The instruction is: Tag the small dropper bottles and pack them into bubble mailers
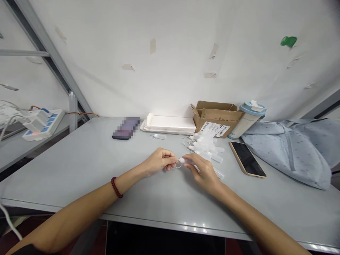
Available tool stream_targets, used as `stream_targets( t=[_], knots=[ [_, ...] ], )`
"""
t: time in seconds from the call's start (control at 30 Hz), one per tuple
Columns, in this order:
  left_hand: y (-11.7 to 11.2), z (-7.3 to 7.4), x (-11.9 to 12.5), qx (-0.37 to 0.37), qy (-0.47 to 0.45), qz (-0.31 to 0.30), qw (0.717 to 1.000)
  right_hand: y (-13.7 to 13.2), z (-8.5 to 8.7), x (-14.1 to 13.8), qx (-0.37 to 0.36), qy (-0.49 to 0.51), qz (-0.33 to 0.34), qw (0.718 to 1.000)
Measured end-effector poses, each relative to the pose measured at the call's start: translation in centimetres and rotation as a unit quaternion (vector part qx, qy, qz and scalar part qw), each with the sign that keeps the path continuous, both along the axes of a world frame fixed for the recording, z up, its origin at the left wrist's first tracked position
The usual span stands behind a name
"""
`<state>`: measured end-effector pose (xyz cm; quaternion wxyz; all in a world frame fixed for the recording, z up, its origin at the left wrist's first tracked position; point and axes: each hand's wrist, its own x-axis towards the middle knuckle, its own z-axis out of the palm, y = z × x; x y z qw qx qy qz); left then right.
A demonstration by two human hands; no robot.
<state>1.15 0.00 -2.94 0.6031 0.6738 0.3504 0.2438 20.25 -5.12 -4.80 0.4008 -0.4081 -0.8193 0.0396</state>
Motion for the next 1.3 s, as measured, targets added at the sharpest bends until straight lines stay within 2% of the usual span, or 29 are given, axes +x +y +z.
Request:
stream_targets(
  t=[0.1, 0.2, 0.33, 0.43, 0.53, 0.7, 0.9, 1.13, 1.3],
  knots=[
    [0.6, 0.0, -0.1, 0.009, 0.017, -0.004, 1.0, 0.5, 0.1, 0.3, 0.008, -0.03, 0.007, 0.999],
    [1.7, 0.3, -0.7, 0.013, 0.041, 0.013, 0.999, 1.2, 0.0, 0.9, 0.025, -0.064, -0.013, 0.998],
    [3.6, 1.3, -2.5, 0.028, 0.086, 0.075, 0.993, 2.2, -0.2, 2.1, 0.076, -0.13, -0.075, 0.986],
    [5.0, 2.2, -4.3, 0.036, 0.107, 0.154, 0.982, 2.6, -0.1, 2.7, 0.098, -0.205, -0.135, 0.964],
    [5.9, 2.5, -5.6, 0.026, 0.133, 0.175, 0.975, 2.8, -0.2, 3.1, 0.102, -0.258, -0.179, 0.944],
    [6.9, 1.2, -6.2, 0.008, 0.151, 0.167, 0.974, 2.8, -0.5, 3.1, 0.074, -0.298, -0.212, 0.928],
    [7.5, -0.4, -5.8, 0.015, 0.167, 0.204, 0.964, 2.8, -0.6, 3.1, 0.059, -0.305, -0.227, 0.923],
    [7.4, -0.7, -5.2, 0.033, 0.187, 0.246, 0.95, 2.8, -0.8, 3.1, 0.056, -0.294, -0.215, 0.93],
    [7.4, -0.7, -5.1, 0.07, 0.215, 0.289, 0.93, 3.0, -1.1, 3.0, 0.052, -0.276, -0.207, 0.937]
  ],
)
